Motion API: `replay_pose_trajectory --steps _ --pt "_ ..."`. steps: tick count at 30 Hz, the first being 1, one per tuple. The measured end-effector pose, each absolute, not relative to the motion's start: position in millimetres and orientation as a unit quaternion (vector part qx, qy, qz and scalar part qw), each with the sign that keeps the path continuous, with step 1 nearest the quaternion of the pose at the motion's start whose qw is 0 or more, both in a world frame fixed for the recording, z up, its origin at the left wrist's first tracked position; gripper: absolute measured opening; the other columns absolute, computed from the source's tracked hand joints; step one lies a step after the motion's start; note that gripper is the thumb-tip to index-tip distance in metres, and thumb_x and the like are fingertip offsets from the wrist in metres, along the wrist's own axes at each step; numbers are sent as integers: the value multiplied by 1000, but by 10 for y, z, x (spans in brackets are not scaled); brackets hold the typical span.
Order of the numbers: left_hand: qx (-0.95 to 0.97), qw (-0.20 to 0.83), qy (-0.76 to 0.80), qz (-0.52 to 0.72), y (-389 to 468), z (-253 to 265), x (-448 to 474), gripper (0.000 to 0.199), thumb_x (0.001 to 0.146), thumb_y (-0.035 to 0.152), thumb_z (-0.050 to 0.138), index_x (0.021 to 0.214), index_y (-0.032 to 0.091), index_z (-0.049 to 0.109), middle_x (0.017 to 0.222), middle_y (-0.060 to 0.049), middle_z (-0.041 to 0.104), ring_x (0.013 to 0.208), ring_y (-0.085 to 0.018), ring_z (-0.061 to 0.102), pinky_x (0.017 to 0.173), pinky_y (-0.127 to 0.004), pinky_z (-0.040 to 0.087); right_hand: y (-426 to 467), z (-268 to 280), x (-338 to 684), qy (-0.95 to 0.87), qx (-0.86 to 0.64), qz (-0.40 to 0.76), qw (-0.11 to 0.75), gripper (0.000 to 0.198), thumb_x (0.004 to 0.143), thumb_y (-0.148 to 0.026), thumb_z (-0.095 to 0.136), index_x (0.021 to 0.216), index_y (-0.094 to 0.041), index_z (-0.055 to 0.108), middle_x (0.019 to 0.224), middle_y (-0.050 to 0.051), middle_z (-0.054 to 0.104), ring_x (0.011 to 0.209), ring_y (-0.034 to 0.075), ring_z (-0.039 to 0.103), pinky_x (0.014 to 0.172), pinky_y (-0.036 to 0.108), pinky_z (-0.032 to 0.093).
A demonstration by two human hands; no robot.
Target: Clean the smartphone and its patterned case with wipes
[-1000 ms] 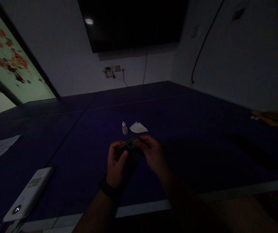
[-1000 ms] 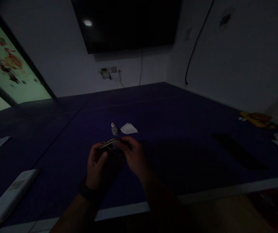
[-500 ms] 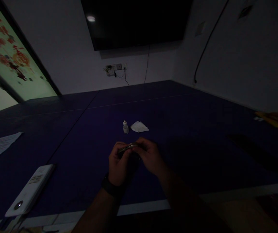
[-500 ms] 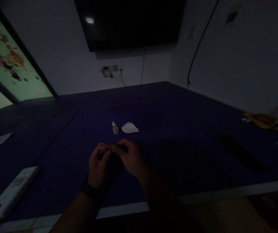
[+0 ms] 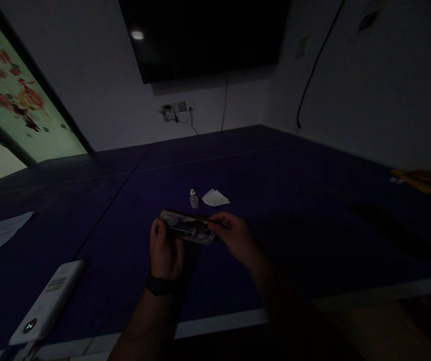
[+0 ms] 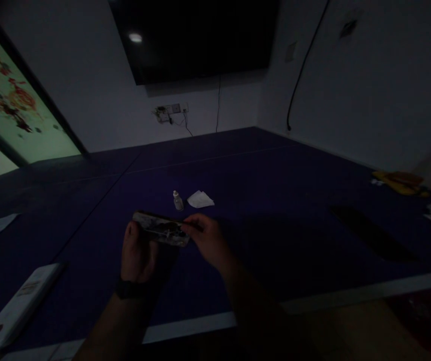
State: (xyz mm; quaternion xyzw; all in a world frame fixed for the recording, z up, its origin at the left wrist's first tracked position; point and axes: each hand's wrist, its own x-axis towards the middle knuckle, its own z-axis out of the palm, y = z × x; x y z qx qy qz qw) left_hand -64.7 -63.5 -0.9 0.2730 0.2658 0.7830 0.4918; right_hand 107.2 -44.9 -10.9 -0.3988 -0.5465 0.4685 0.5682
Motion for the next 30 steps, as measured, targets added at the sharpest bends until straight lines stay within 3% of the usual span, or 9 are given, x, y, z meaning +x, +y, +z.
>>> replay_pose_trajectory --steps 5,10,15,18,20,23,26,30 --pt "382 435 394 714 -637 5 -786 47 69 52 91 98 20 73 92 0 73 82 -14 64 76 -25 50 -399 -117 1148 -516 -423 454 591 19 78 -43 74 85 -25 73 84 1 75 83 20 69 75 32 52" --pt "475 397 480 622 -624 -10 -887 45 75 59 83 81 15 73 81 -3 71 76 -14 63 72 -25 48 -305 -135 1240 -489 -436 473 589 21 72 -41 79 83 -24 74 80 1 75 78 21 69 72 32 52" --pt "358 489 466 644 -630 -41 -794 53 67 60 88 86 15 70 80 -2 72 70 -14 63 68 -27 51 -281 -180 1249 -447 -429 535 575 41 70 -52 84 95 -21 73 93 5 78 85 22 73 73 32 56" --pt "298 550 429 652 -679 -8 -713 56 65 58 90 93 15 67 88 -4 74 79 -17 67 74 -30 54 -348 -170 1235 -433 -404 593 545 47 76 -61 79 99 -21 71 91 8 77 73 21 72 64 35 58" --pt "272 575 405 657 -738 25 -670 57 61 53 94 93 15 65 95 -5 75 86 -17 68 80 -30 55 -395 -146 1213 -430 -380 616 540 49 76 -63 80 98 -20 71 90 9 77 72 20 72 67 37 60" --pt "262 576 414 655 -855 49 -619 57 57 49 98 86 16 61 91 -2 73 82 -13 67 74 -24 54 -415 -128 1192 -424 -356 614 563 54 73 -61 83 105 -21 69 102 9 77 85 22 73 78 39 61" --pt "281 592 446 609 -958 29 -593 55 60 45 97 89 16 60 86 -1 70 72 -10 65 63 -20 50 -370 -171 1222 -418 -370 599 574 57 71 -57 85 111 -22 66 104 8 76 88 22 74 80 40 61" --pt "343 613 474 530 -1001 -20 -628 65 67 47 93 114 17 59 94 -7 72 75 -17 71 63 -27 54 -305 -272 1279 -437 -417 580 546 50 76 -50 82 113 -21 66 95 7 77 79 22 75 74 39 62"
